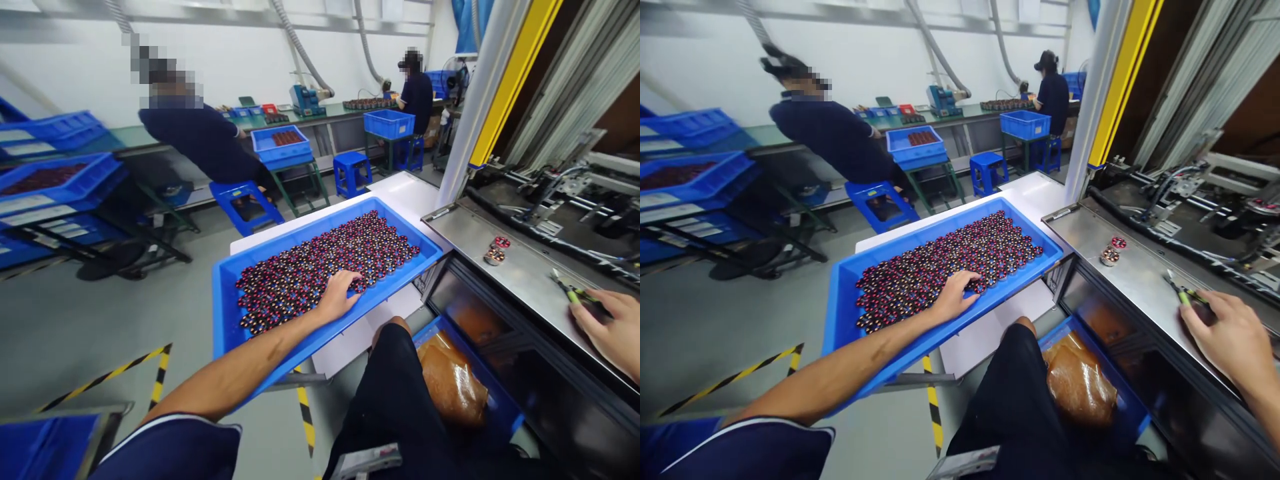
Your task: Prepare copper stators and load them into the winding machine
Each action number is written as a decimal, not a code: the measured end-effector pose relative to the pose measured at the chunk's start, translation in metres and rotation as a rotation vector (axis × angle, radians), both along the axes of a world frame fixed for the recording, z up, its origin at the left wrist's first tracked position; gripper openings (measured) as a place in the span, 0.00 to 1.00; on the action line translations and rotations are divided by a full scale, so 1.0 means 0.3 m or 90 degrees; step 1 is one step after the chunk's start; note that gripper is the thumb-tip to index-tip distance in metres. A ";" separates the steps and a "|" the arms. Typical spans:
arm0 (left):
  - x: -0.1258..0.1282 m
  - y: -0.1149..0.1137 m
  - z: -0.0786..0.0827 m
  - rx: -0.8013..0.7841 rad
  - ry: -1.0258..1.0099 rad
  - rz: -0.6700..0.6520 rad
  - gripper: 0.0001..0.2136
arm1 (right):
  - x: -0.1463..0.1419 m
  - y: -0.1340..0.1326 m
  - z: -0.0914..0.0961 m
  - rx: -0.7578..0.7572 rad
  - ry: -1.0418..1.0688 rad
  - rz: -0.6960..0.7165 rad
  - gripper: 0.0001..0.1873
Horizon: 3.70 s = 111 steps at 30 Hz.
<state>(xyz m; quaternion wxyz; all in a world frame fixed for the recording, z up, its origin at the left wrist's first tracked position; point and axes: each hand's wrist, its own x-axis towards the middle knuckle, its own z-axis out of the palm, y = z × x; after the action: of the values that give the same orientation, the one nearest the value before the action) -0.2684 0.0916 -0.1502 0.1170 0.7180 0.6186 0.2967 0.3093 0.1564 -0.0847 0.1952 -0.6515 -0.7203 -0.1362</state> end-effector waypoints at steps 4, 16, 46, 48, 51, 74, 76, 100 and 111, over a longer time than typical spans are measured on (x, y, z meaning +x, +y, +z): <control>0.080 0.064 0.149 0.055 -0.023 -0.037 0.19 | -0.070 -0.030 0.037 -0.012 0.027 0.003 0.28; 0.769 0.503 0.436 -0.008 -0.181 -0.293 0.11 | -0.159 -0.097 0.086 -0.019 0.034 -0.037 0.12; 0.835 0.287 0.385 0.052 -0.496 -0.127 0.28 | -0.174 -0.120 0.104 -0.039 0.150 -0.030 0.15; 0.823 0.209 0.430 0.070 -0.555 -0.166 0.28 | -0.179 -0.128 0.132 -0.024 0.183 -0.011 0.15; 0.826 0.067 0.491 0.105 -0.608 -0.220 0.26 | -0.219 -0.171 0.188 0.024 0.261 0.035 0.17; 0.864 -0.290 0.525 0.150 -0.775 -0.570 0.34 | -0.456 -0.736 0.308 -0.480 0.980 0.601 0.19; 0.869 -0.281 0.523 0.187 -0.764 -0.561 0.33 | -0.475 -0.750 0.266 -0.506 0.946 0.549 0.14; 0.885 -0.250 0.482 0.086 -0.819 -0.538 0.34 | -0.622 -0.794 0.234 -0.435 1.095 0.296 0.14; 0.860 -0.300 0.439 -0.065 -0.755 -0.715 0.34 | -0.501 -0.791 0.384 -0.263 1.008 0.224 0.20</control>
<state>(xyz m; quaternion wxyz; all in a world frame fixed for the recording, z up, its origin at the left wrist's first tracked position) -0.0105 0.0017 -0.0186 0.5883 0.6386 0.0145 0.4959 0.1589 -0.0809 0.0304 0.5385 -0.4551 -0.4722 0.5291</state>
